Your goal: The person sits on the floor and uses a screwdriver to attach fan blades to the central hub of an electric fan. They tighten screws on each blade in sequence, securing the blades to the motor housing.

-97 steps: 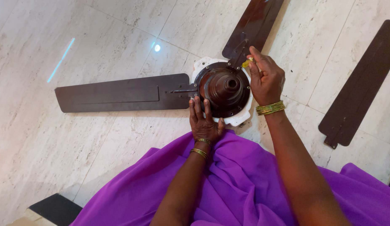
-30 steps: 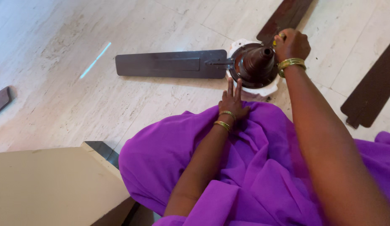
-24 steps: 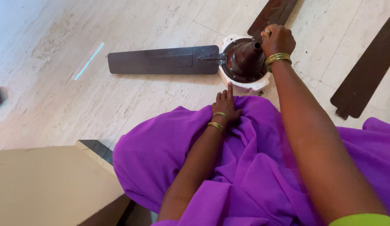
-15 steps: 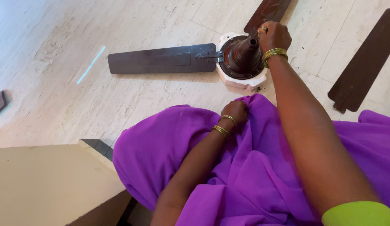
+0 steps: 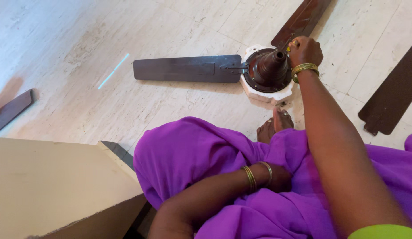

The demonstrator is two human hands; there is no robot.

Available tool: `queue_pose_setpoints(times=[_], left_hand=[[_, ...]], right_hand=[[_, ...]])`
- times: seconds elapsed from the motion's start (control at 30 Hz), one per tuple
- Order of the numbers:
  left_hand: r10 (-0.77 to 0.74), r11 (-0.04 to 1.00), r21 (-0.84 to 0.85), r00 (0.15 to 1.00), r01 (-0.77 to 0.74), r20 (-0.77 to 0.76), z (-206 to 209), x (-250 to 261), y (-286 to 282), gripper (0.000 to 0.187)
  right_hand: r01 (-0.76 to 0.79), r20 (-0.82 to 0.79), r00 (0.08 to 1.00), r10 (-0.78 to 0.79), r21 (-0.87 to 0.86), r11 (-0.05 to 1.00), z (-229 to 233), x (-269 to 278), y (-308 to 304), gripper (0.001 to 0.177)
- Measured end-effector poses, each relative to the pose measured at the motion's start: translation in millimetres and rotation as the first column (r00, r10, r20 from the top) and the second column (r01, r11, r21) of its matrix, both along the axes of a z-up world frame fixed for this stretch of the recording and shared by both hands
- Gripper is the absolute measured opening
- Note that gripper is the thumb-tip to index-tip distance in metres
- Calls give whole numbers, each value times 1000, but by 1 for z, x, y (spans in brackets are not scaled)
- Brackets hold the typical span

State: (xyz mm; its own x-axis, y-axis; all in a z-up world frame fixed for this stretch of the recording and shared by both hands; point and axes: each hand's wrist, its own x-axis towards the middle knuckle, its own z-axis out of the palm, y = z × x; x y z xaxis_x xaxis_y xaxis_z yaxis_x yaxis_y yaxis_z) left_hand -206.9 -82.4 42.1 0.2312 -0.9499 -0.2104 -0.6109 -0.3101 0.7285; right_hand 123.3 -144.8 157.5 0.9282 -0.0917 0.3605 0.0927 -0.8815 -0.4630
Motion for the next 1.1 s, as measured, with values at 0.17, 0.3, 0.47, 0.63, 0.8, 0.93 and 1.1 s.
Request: queue_pose_setpoints(times=[0.17, 0.3, 0.47, 0.63, 0.8, 0.93, 1.1], left_hand=[[205, 948, 224, 972, -228, 118, 41, -4, -10, 27], [287, 916, 247, 947, -316, 144, 88, 1, 9, 25], [429, 860, 172, 863, -480, 266, 136, -13, 41, 22], [605, 769, 4, 729, -640, 321, 157, -34, 74, 30], [695, 706, -103, 656, -701, 295, 151, -49, 83, 19], [734, 673, -181, 618, -717, 282, 143, -47, 84, 14], [741, 671, -272, 631, -690, 229, 130, -43, 87, 12]], right_hand=[[1, -25, 1000, -1, 31, 1000, -7, 2, -6, 15], [-22, 78, 997, 24, -30, 999, -8, 11, -10, 14], [2, -35, 999, -2, 2, 1000, -1, 21, -2, 15], [66, -78, 995, -61, 58, 996, 8, 22, 3, 17], [168, -223, 966, -134, 139, 976, 13, 26, -6, 11], [166, -202, 968, -146, 83, 983, 13, 35, 1, 12], [158, -156, 976, -153, 18, 987, 5, 37, 2, 16]])
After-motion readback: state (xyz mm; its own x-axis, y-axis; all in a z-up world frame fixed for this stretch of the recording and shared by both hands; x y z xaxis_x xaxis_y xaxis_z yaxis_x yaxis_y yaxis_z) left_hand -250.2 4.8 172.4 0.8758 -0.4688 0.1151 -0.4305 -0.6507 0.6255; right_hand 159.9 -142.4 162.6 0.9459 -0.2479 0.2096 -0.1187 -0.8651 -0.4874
